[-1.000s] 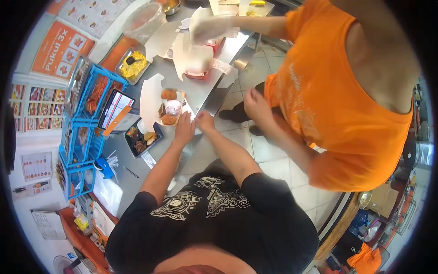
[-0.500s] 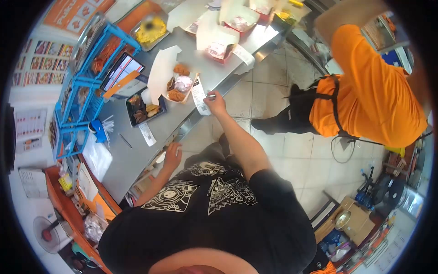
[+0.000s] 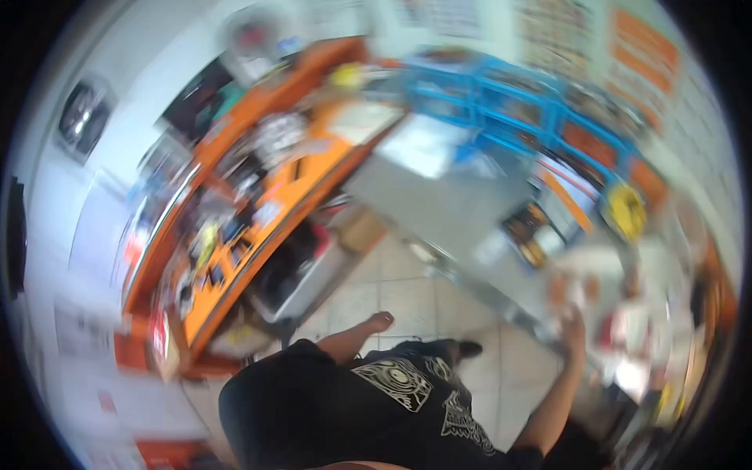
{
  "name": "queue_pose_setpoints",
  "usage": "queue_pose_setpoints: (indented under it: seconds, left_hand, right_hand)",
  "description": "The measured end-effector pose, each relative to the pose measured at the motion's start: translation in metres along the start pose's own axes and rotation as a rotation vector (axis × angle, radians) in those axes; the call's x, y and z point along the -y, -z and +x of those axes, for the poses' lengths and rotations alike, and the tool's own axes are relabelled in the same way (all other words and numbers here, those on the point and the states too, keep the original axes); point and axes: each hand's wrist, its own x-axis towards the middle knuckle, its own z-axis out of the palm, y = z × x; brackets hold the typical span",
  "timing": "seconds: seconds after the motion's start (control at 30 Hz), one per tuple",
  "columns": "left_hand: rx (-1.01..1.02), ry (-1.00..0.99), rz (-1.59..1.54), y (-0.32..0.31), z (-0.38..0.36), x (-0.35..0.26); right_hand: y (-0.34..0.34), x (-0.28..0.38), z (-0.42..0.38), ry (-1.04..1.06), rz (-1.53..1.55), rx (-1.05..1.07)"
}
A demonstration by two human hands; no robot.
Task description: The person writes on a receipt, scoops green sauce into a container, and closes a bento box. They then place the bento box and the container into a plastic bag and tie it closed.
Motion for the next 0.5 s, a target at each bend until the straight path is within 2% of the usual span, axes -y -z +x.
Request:
queue_pose_setpoints:
  seconds: [0.03,0.07,0.1,0.13,0.17,0.2,0.23,0.3,0.37,0.47,0.5]
  left_hand:
    - [-0.088,0.012,-0.149,-0.013,-0.025,0.004]
    - [0.047,0.103,-0.166,0.009,-0.06,-0.019]
    - [0.044,0.155,-0.136,-0.009,-0.072,-0.007]
    - [0.049,0.203,-0.101,-0.039,-0.089,0.013]
    - [-0.168,0.037,-0.161,-0.086,-0.107,0.05]
    - [-0.192,0.07,-0.19,-0.106,-0.14,0.06]
    - [-0.059,0.038,0.04,-0.118,-0.177,0.071]
    - [0.115,0.225,-0.072,-0.136,-0.226,0.081]
    - [0.133,0.423,-0.238,-0.133,-0.259,0.093]
    - [0.106,0.531,-0.343,-0.123,-0.272,0.105]
    - [0.102,0.538,-0.355,-0.117,-0.27,0.112]
  right_hand:
    - [0.006,0.118,-0.018,-0.262,-0.161,0.139]
    - [-0.004,0.102,-0.004,-0.146,-0.311,0.098]
    - [-0.002,0.082,-0.001,-0.055,-0.449,0.01]
    - [-0.011,0.089,0.005,-0.032,-0.461,0.024]
    - [-0.02,0.099,0.0,-0.001,-0.497,-0.07]
    - [-0.024,0.103,-0.008,0.017,-0.535,-0.168]
    - [-0.028,0.089,-0.007,-0.002,-0.549,-0.178]
    - [-0.034,0.042,0.004,0.148,-0.7,-0.158]
    - [-0.042,0.079,-0.001,-0.007,-0.514,-0.127]
    - [-0.059,0.146,-0.014,-0.169,-0.617,-0.187]
    - [-0.061,0.141,-0.01,0.1,-0.753,-0.199]
